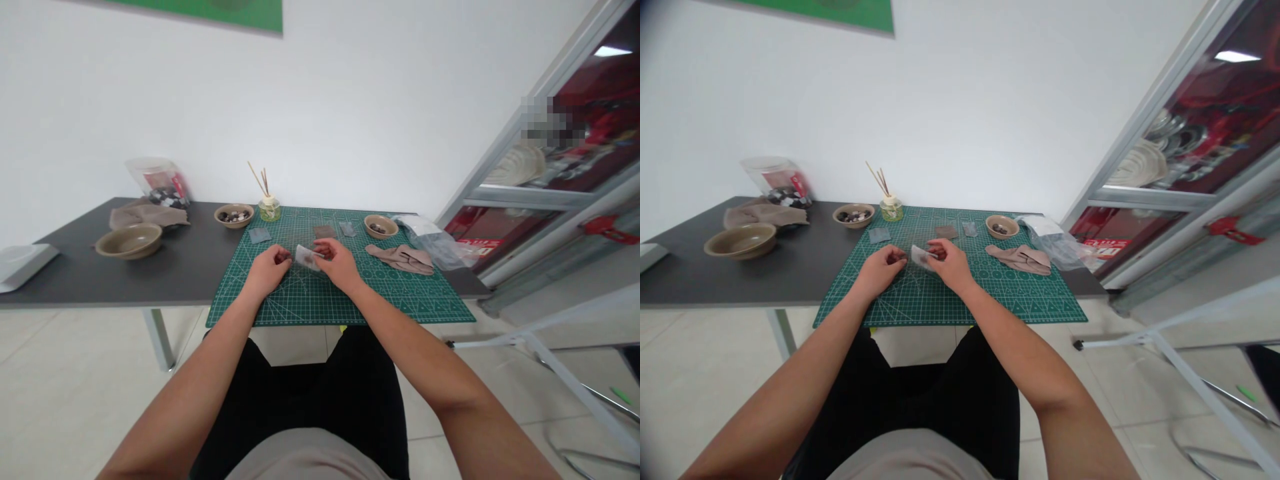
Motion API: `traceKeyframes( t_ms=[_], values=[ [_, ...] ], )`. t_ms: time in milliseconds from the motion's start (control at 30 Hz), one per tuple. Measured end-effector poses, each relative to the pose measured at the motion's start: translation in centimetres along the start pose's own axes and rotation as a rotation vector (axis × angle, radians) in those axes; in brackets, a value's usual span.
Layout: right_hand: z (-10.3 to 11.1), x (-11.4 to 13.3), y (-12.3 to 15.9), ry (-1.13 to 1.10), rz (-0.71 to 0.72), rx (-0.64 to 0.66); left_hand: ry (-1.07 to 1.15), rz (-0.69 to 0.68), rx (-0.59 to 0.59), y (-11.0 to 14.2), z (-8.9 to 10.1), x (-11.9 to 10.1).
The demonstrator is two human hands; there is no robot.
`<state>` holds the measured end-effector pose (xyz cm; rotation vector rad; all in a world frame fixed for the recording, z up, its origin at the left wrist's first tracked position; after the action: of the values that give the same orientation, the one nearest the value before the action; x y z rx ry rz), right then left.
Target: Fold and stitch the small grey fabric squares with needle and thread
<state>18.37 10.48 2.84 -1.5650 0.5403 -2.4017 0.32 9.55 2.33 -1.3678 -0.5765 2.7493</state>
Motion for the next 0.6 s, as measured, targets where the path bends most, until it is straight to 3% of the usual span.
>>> traceKeyframes(
  t_ms=[67,233,367,600],
  values=[
    [0.2,0.5,0.0,0.056,0.039,-0.026,0.027,0.002,-0.011,0.0,0.1,0.0],
    [-1.0,1.2,0.4,0.258,0.114,0.08,0.06,-0.029,0.001,0.1,-0.1,-0.1],
    [0.3,1.9,0.2,0.255,0.164,-0.061,0.046,-0.023,-0.002,0.1,0.0,-0.1],
    [-0.6,1.7,0.3,0.238,0.157,0.012,0.04,0.006,-0.015,0.3,0.4,-0.3]
  ],
)
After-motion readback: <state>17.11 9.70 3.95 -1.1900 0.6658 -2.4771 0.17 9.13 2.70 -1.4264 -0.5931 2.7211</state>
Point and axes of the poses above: each hand's wrist, its own y-axis away from the middle knuckle, its own z-axis out of the back of the hand, x = y × z, the point moved 10 cm from there along -y, towards the middle knuckle, and after that the axes turned 12 degrees about -x, right-handed, at the moved point
